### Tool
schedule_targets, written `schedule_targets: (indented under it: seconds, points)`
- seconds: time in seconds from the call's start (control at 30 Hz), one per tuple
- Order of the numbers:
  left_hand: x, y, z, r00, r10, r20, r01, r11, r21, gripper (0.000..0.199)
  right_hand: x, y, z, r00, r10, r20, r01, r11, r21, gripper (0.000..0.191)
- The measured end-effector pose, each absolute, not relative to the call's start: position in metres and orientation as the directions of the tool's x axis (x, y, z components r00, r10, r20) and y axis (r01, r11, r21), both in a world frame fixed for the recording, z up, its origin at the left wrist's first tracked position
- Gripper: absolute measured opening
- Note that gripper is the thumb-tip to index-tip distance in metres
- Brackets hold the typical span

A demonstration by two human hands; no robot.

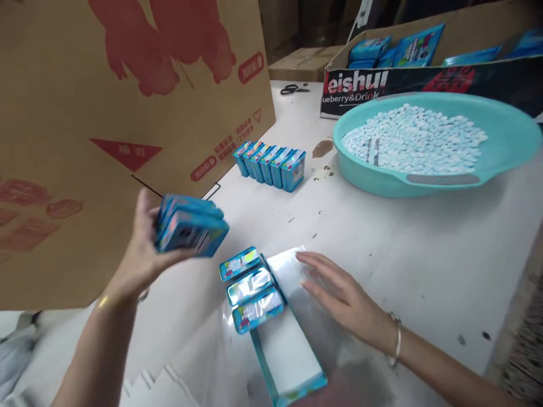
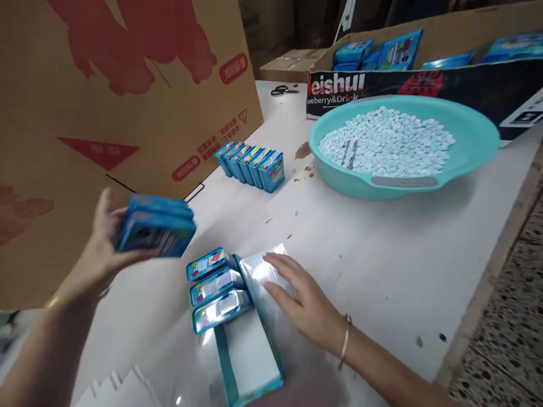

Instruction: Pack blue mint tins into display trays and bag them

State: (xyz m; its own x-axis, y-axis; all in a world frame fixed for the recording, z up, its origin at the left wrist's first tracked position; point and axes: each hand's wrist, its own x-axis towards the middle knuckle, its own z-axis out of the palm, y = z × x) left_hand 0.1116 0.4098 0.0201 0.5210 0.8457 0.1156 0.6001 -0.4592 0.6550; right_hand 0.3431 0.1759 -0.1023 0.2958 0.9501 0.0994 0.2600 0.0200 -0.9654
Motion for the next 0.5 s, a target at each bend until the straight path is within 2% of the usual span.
schedule_targets:
  seconds: [0.07, 0.17, 0.27, 0.37, 0.5]
  points:
    - [0.066, 0.35, 0.041, 0.463, 0.883, 0.08, 0.577, -0.369, 0.729, 0.123, 0.324, 0.14, -0.101, 0.316, 0.946, 0.074, 0.287, -0.02, -0.958, 0.042]
    - [0.027, 0.264, 0.052, 0.443, 0.891, 0.097, 0.626, -0.385, 0.678, 0.123, 0.29, 0.11, -0.109, 0.343, 0.93, 0.132, 0.355, 0.002, -0.935, 0.046]
    - [0.027, 0.207, 0.031, 0.52, 0.849, 0.091, 0.604, -0.441, 0.664, 0.121, 0.264, 0.099, -0.119, 0.295, 0.929, 0.224, 0.416, 0.086, -0.905, 0.05]
    - [0.053, 0.185, 0.001, 0.624, 0.767, 0.148, 0.518, -0.549, 0.656, 0.109, 0.252, 0.095, -0.124, 0.23, 0.932, 0.281, 0.434, 0.161, -0.887, 0.056]
    - [0.085, 0.187, -0.016, 0.761, 0.618, 0.2, 0.436, -0.714, 0.548, 0.094, 0.249, 0.094, -0.123, 0.266, 0.913, 0.309, 0.422, 0.178, -0.889, 0.064]
